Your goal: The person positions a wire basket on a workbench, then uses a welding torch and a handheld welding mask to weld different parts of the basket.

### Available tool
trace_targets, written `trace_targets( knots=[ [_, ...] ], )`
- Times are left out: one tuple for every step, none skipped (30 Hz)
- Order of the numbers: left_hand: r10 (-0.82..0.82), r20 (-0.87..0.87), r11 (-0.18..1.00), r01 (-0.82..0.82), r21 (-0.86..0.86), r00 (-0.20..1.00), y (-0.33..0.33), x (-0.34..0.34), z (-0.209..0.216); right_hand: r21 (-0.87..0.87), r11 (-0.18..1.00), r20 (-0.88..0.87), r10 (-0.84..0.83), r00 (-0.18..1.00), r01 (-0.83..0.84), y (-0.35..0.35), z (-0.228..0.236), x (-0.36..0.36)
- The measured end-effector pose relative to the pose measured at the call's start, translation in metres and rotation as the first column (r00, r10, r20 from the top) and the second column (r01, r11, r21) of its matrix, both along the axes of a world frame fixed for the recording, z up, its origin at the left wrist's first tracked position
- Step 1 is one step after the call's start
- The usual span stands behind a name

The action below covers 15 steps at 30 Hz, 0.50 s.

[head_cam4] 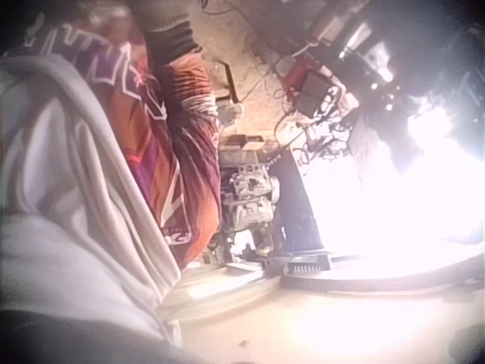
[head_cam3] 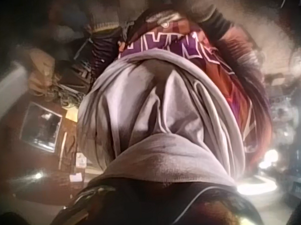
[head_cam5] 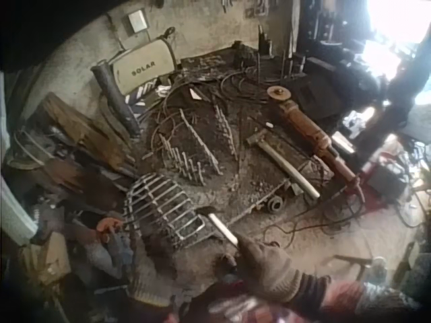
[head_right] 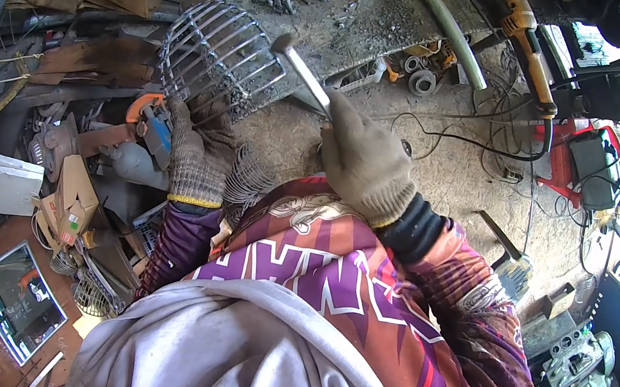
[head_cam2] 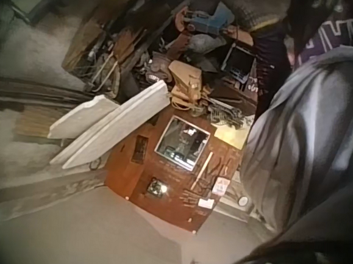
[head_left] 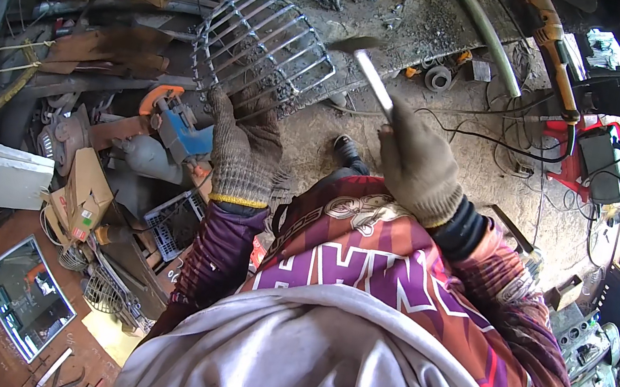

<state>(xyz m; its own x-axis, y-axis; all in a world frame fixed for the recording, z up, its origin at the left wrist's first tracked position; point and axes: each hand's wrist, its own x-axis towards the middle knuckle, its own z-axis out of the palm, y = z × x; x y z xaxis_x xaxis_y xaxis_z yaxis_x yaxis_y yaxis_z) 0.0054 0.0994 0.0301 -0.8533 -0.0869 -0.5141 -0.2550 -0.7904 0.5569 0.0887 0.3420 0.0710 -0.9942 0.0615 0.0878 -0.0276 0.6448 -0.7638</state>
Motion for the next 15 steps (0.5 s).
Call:
trace_targets(
  knots=[
    [0.014, 0.011, 1.000, -0.014, 0.002, 1.000, 0.002, -0.001, 0.002, 0.106, 0.994, 0.061, 0.035, 0.998, -0.041, 0.000, -0.005, -0.002],
    [0.013, 0.008, 1.000, -0.013, 0.004, 1.000, 0.002, -0.001, 0.001, 0.108, 0.993, 0.058, 0.034, 0.998, -0.040, 0.002, -0.005, 0.000],
    [0.008, 0.021, 1.000, -0.008, -0.027, 1.000, 0.000, -0.001, -0.002, 0.080, 0.997, 0.031, 0.006, 1.000, -0.008, 0.002, 0.001, 0.001],
    [0.004, 0.034, 0.998, -0.002, -0.058, 0.999, -0.002, 0.000, -0.003, 0.050, 0.998, 0.005, -0.024, 1.000, 0.024, 0.002, 0.004, 0.002],
    [0.006, 0.035, 0.998, -0.004, -0.060, 0.999, -0.004, 0.001, -0.004, 0.046, 0.998, -0.123, -0.032, 0.992, 0.038, 0.001, -0.003, 0.004],
    [0.010, 0.018, 0.999, -0.009, -0.043, 1.000, -0.002, 0.002, -0.003, 0.049, 0.998, -0.123, -0.031, 0.992, 0.037, 0.000, 0.000, 0.003],
    [0.014, 0.002, 1.000, -0.014, -0.025, 1.000, 0.000, 0.003, -0.001, 0.057, 0.998, -0.064, -0.008, 0.998, 0.011, -0.002, 0.005, 0.001],
    [0.015, 0.002, 1.000, -0.015, -0.023, 1.000, 0.001, 0.004, 0.001, 0.063, 0.998, -0.005, 0.015, 1.000, -0.015, -0.003, 0.007, 0.000],
    [0.020, 0.013, 0.999, -0.019, -0.026, 1.000, 0.003, 0.003, 0.005, 0.066, 0.998, -0.008, 0.014, 1.000, -0.014, -0.003, 0.008, -0.002],
    [0.024, 0.024, 0.999, -0.023, -0.029, 0.999, 0.003, 0.002, 0.007, 0.103, 0.995, 0.085, 0.000, 0.996, -0.009, -0.003, 0.008, -0.005],
    [0.022, 0.021, 0.999, -0.021, -0.026, 1.000, 0.002, 0.002, 0.006, 0.140, 0.990, 0.176, -0.018, 0.984, -0.007, -0.003, 0.008, -0.006],
    [0.025, 0.031, 0.999, -0.024, -0.027, 0.999, 0.001, 0.002, 0.002, 0.145, 0.989, 0.174, -0.022, 0.984, -0.004, -0.003, 0.008, -0.006],
    [0.026, 0.040, 0.999, -0.025, -0.028, 0.999, -0.001, 0.001, -0.002, 0.095, 0.995, 0.046, -0.019, 0.999, 0.015, -0.003, 0.008, -0.004],
    [0.018, 0.036, 1.000, -0.018, -0.023, 0.999, -0.007, 0.001, -0.004, 0.043, 0.999, -0.084, -0.025, 0.996, 0.029, -0.003, 0.008, -0.003],
    [-0.013, 0.008, 1.000, 0.013, 0.009, 1.000, -0.010, 0.002, -0.007, 0.034, 0.998, -0.069, -0.046, 0.997, 0.048, -0.005, 0.010, -0.005]
  ],
)
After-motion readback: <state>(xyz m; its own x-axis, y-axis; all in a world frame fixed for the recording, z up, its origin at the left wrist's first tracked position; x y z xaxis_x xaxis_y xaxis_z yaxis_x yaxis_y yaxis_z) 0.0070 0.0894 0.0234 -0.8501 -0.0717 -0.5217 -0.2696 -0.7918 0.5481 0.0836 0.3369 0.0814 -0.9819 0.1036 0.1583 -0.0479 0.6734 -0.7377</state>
